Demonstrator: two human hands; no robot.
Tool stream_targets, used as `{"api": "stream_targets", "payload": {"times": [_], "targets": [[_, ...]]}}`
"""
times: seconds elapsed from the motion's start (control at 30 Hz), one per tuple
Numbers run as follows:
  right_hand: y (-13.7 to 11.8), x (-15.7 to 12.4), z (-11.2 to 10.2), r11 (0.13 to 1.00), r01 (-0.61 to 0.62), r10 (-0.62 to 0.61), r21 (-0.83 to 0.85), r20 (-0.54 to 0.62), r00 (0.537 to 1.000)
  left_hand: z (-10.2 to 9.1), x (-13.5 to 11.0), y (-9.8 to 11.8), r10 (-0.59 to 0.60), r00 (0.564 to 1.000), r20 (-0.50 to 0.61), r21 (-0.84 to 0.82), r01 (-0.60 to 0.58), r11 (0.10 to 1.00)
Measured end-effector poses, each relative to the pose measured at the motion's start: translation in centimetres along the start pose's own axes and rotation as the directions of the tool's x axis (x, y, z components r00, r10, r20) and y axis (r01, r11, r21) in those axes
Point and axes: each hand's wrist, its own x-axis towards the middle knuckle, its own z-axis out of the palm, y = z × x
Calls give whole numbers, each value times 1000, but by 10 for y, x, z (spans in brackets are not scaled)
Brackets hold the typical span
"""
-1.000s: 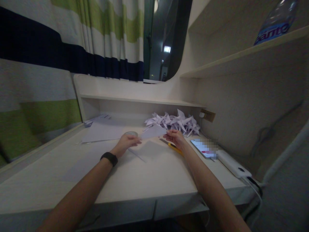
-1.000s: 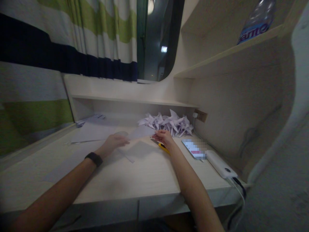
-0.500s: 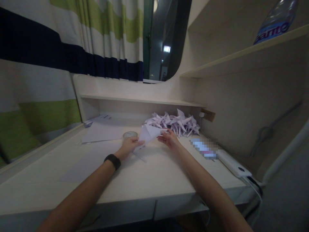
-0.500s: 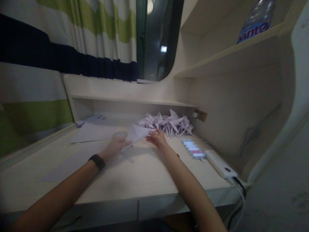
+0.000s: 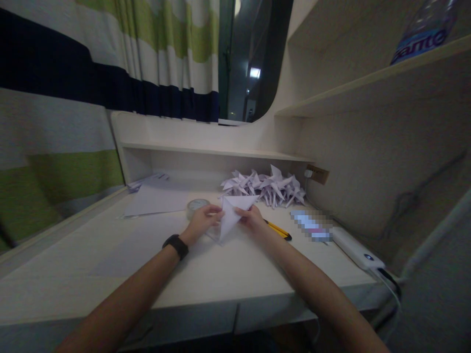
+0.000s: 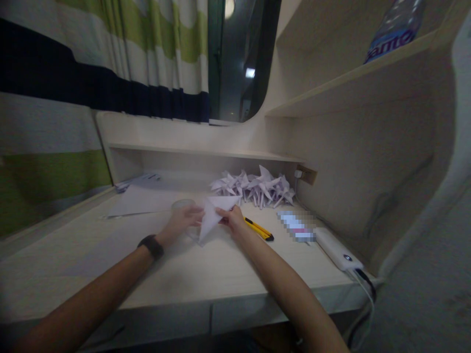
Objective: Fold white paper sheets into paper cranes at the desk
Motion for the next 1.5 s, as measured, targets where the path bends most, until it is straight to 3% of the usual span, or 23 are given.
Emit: {"api": "stream_targets", "payload": {"times": [0.17, 0.3, 0.47, 0.83, 1.03, 1.5], "targets": [[3, 0, -1, 998, -67, 69, -19, 86, 994, -3, -1, 9, 21, 994, -110, -37, -25, 999], [5, -3, 1, 992, -112, 116, -53, 96, 989, -3, -3, 12, -12, 996, -90, 37, 16, 999], [5, -3, 1, 994, -85, 89, -63, 66, 994, -2, -3, 10, -98, 992, -81, 46, 102, 994], [6, -2, 1, 995, -58, 63, -76, 65, 996, -6, 2, -2, -81, 996, -44, -19, 80, 997], [6, -1, 1, 996, -40, 43, -82, 31, 999, -6, 1, -3, -142, 990, -21, -31, 142, 989], [0, -7, 4, 993, -57, 60, -99, 22, 998, -1, -5, 10, -122, 992, -24, -30, 121, 992]]}}
